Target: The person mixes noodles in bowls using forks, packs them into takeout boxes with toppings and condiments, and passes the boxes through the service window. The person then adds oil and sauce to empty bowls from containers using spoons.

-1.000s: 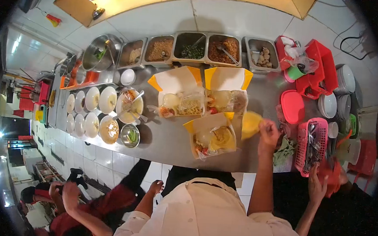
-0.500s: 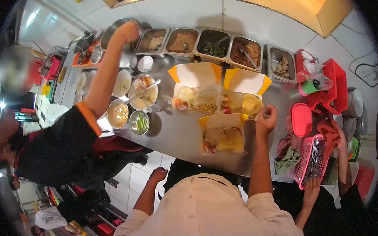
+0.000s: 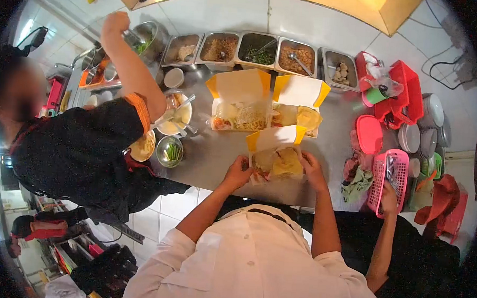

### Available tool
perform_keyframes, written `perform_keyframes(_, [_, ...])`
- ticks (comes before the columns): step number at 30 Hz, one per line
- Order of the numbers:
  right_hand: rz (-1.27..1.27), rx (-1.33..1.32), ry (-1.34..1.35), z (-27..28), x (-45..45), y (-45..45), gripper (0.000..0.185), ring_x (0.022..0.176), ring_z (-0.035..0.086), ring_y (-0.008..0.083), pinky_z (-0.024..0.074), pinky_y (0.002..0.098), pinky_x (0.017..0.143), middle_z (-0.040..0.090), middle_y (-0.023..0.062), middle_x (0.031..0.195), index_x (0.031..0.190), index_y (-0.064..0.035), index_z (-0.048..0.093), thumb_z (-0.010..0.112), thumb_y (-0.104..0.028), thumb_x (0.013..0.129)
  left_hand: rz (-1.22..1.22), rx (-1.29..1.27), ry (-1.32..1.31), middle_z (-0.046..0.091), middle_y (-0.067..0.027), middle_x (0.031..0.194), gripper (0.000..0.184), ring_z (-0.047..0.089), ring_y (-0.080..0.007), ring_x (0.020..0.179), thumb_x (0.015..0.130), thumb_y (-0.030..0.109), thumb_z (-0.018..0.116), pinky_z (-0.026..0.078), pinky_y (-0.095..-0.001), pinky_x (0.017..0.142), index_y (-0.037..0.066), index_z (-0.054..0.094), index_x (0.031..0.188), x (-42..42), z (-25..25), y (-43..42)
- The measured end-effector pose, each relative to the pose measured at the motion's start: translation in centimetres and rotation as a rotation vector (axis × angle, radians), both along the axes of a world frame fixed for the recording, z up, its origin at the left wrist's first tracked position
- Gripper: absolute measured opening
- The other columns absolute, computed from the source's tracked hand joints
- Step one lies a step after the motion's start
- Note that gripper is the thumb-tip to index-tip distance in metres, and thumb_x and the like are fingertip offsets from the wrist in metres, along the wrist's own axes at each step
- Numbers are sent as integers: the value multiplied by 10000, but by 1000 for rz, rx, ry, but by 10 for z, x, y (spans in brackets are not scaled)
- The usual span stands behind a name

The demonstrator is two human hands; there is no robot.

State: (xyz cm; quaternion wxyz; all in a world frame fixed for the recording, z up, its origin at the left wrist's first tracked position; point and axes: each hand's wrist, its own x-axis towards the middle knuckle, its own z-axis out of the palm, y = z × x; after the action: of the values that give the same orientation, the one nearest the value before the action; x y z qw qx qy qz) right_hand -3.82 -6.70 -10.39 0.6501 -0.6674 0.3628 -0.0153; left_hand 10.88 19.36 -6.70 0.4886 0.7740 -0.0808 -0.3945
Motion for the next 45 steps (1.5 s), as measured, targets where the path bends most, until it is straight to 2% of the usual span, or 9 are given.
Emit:
perform_keyframes(5, [22,-105,15,-8,-9,12,397,1025,657,312,485,387,908,684,188,1117,1244,1,599,524,-288,983,59,-40,-124,672,-140,996,345,657,-238,898,845,151,705,524,-377,825,14,544,1118,0,-39,6])
perform_keyframes(10, [261,-480,203,4,-2,12,382,965,652,393,489,449,861,667,260,1022,1245,-18,596,493,-285,992,-122,171,-255,684,-194,1011,364,672,-325,947,812,129,709,519,-407,841,1,573,1123,8,2,-3])
perform_keyframes(15, [140,-227,102,43,4,20,354,855,670,391,508,459,770,666,260,934,1181,-25,611,505,-303,988,-110,62,-333,672,-224,972,302,669,-362,897,812,93,685,516,-431,790,2,571,1077,7,-7,-3])
perform_keyframes(17, [177,-352,108,20,5,12,258,732,649,264,491,419,679,658,185,779,931,21,608,536,-222,977,-104,49,-384,658,-242,939,240,663,-381,874,829,55,652,515,-447,759,2,568,1047,9,-22,-3])
perform_keyframes(25, [156,-527,-193,14,-16,9,275,644,614,284,466,399,629,635,240,786,969,33,626,551,-231,978,-113,10,-273,653,-230,950,239,674,-328,865,859,49,631,534,-431,736,-24,561,1076,6,42,-12])
perform_keyframes(28, [131,-471,-28,30,-22,4,294,753,653,407,484,457,678,619,268,799,955,20,612,520,-258,984,-122,-24,-251,662,-196,1009,276,678,-292,892,865,69,641,547,-414,759,-27,562,1112,7,56,-16])
perform_keyframes(31, [114,-607,-191,67,-15,0,270,649,541,119,456,350,596,608,85,683,855,48,609,533,-171,992,-102,-60,-182,662,-162,1045,287,673,-262,918,875,73,632,552,-398,778,-16,559,1139,7,53,-20])
perform_keyframes(41, [106,-445,-125,108,8,5,279,677,504,94,431,312,614,585,52,705,836,40,591,533,-178,1002,1,-204,160,584,-77,1090,347,605,-190,1004,954,170,608,592,-333,700,78,511,1274,9,30,-9])
perform_keyframes(45, [70,-324,-104,115,9,7,295,677,459,73,407,293,599,524,-7,705,815,28,568,522,-190,1008,115,-197,325,604,-104,1165,380,594,-199,1042,962,226,617,559,-317,778,59,532,1292,12,94,-9])
